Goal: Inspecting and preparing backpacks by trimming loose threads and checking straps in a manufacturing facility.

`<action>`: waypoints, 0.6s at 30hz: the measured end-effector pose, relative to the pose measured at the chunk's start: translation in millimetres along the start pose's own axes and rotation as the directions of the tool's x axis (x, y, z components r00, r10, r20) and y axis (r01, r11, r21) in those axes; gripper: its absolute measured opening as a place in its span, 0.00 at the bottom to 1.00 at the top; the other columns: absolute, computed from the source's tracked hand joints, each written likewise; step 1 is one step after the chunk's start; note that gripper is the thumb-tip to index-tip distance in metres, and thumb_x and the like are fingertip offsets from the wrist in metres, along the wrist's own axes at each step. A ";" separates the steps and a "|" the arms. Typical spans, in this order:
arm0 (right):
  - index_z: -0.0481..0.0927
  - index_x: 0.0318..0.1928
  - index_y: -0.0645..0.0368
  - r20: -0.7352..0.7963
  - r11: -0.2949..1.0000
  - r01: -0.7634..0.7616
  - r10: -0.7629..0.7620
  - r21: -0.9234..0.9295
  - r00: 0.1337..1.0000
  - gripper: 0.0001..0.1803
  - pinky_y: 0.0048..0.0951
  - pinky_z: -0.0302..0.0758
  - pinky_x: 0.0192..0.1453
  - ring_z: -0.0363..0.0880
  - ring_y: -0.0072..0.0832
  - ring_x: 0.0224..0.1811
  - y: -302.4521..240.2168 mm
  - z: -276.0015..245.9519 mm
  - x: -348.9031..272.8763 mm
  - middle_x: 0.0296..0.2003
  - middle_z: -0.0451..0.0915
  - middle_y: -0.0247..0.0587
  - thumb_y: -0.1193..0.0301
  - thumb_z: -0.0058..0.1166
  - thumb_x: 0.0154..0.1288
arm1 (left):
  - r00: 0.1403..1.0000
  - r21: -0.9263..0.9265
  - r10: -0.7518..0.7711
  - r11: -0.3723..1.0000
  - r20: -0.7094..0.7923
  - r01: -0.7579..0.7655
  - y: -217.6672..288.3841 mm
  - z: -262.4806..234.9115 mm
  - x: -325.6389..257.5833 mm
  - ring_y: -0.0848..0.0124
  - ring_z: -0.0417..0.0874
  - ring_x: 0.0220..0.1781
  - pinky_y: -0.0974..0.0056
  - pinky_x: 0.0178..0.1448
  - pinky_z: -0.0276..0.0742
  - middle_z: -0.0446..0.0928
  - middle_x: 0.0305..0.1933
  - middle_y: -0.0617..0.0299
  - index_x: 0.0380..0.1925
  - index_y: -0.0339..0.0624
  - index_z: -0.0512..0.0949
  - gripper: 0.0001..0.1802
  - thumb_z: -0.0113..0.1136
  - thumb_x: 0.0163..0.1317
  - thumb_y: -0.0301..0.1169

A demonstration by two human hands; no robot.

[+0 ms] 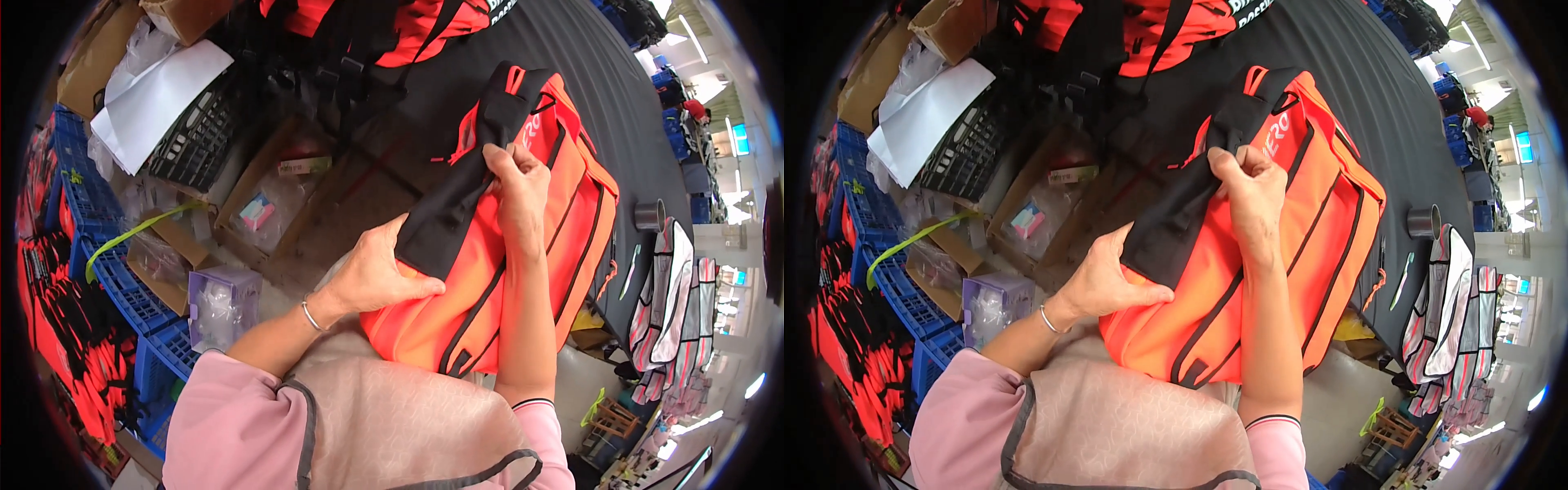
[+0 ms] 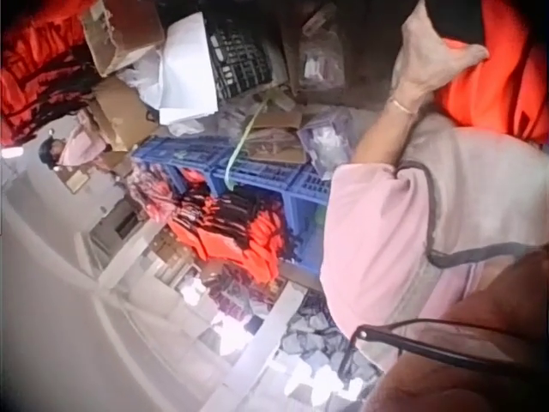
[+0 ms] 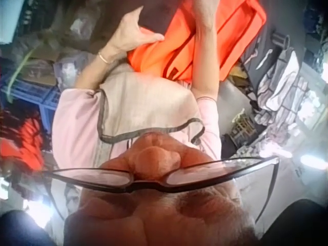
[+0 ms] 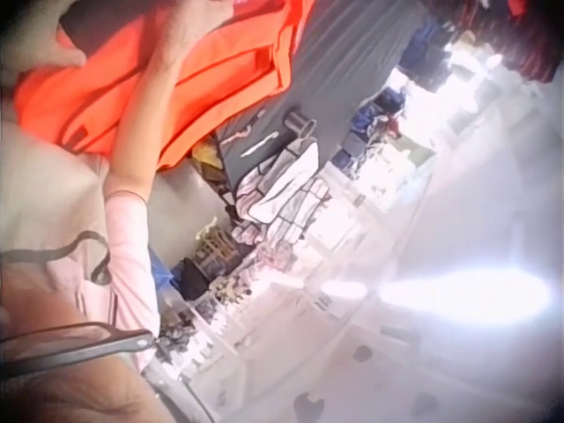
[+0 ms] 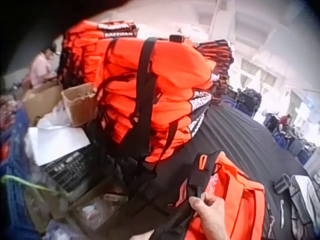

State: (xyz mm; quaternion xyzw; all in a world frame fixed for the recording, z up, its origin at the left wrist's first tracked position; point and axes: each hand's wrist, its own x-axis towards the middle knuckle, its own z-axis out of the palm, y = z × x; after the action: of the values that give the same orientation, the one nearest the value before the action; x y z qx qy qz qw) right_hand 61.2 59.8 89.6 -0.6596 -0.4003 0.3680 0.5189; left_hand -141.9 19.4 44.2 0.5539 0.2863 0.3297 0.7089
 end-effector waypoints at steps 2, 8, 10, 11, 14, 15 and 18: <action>0.68 0.16 0.56 0.002 0.999 -0.032 0.032 0.032 0.999 0.18 0.20 0.62 0.27 0.65 0.14 0.18 9.7 1.9 4.5 0.16 0.68 0.25 0.67 0.62 0.56 | 0.998 0.115 0.055 0.992 0.029 -0.058 -3.1 -5.3 1.5 0.74 0.80 0.48 0.65 0.58 0.76 0.82 0.47 0.58 0.56 0.32 0.73 0.35 0.74 0.46 0.25; 0.72 0.16 0.58 0.027 0.993 -0.067 0.064 0.102 0.998 0.18 0.20 0.62 0.24 0.65 0.13 0.16 35.5 6.3 15.1 0.15 0.69 0.25 0.67 0.63 0.58 | 0.999 0.089 -0.029 0.996 0.017 0.027 -6.0 -6.5 1.0 0.73 0.80 0.48 0.65 0.57 0.76 0.82 0.46 0.58 0.54 0.33 0.74 0.33 0.75 0.46 0.25; 0.72 0.16 0.58 0.031 0.991 -0.077 0.074 0.110 0.997 0.18 0.20 0.62 0.24 0.65 0.13 0.16 37.5 5.7 15.5 0.15 0.69 0.26 0.67 0.63 0.58 | 0.999 0.099 -0.037 0.994 0.014 0.036 -8.2 -4.7 1.9 0.75 0.78 0.49 0.66 0.58 0.75 0.81 0.47 0.60 0.54 0.34 0.74 0.33 0.76 0.46 0.26; 0.72 0.16 0.59 0.029 0.991 -0.080 0.077 0.112 0.997 0.18 0.20 0.63 0.24 0.65 0.13 0.17 38.9 5.1 15.4 0.15 0.69 0.26 0.67 0.63 0.58 | 0.999 0.106 -0.039 0.994 0.016 0.037 -10.5 -4.3 1.6 0.77 0.77 0.50 0.66 0.60 0.74 0.80 0.48 0.63 0.54 0.34 0.74 0.34 0.78 0.46 0.27; 0.71 0.17 0.58 0.033 0.994 -0.085 0.083 0.063 0.996 0.18 0.20 0.64 0.27 0.67 0.14 0.18 38.5 6.8 15.1 0.16 0.69 0.26 0.66 0.63 0.57 | 1.000 0.161 -0.018 0.987 0.006 0.017 -18.5 -9.6 1.3 0.73 0.79 0.52 0.66 0.60 0.75 0.79 0.52 0.57 0.59 0.32 0.70 0.38 0.77 0.47 0.28; 0.70 0.17 0.58 0.021 0.997 -0.073 0.072 0.023 0.997 0.19 0.21 0.65 0.28 0.67 0.15 0.19 37.6 8.5 16.4 0.17 0.69 0.26 0.65 0.63 0.57 | 1.000 0.172 -0.023 0.985 0.006 0.021 -23.3 -12.0 0.1 0.73 0.79 0.52 0.66 0.60 0.75 0.79 0.52 0.57 0.59 0.32 0.70 0.38 0.77 0.47 0.28; 0.67 0.17 0.57 -0.034 0.998 -0.065 0.065 0.014 0.997 0.20 0.22 0.65 0.30 0.66 0.16 0.20 46.7 6.2 28.6 0.17 0.67 0.26 0.64 0.63 0.57 | 0.983 -0.205 -0.082 0.978 -0.164 0.048 -38.8 -18.0 -8.9 0.68 0.73 0.62 0.63 0.67 0.69 0.70 0.63 0.55 0.63 0.31 0.65 0.39 0.74 0.55 0.31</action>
State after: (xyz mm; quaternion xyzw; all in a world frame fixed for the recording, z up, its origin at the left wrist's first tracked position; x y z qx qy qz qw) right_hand 74.2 81.6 40.6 -0.6751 -0.3674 0.3759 0.5176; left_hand -155.5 16.6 2.7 0.4395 0.3295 0.3799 0.7443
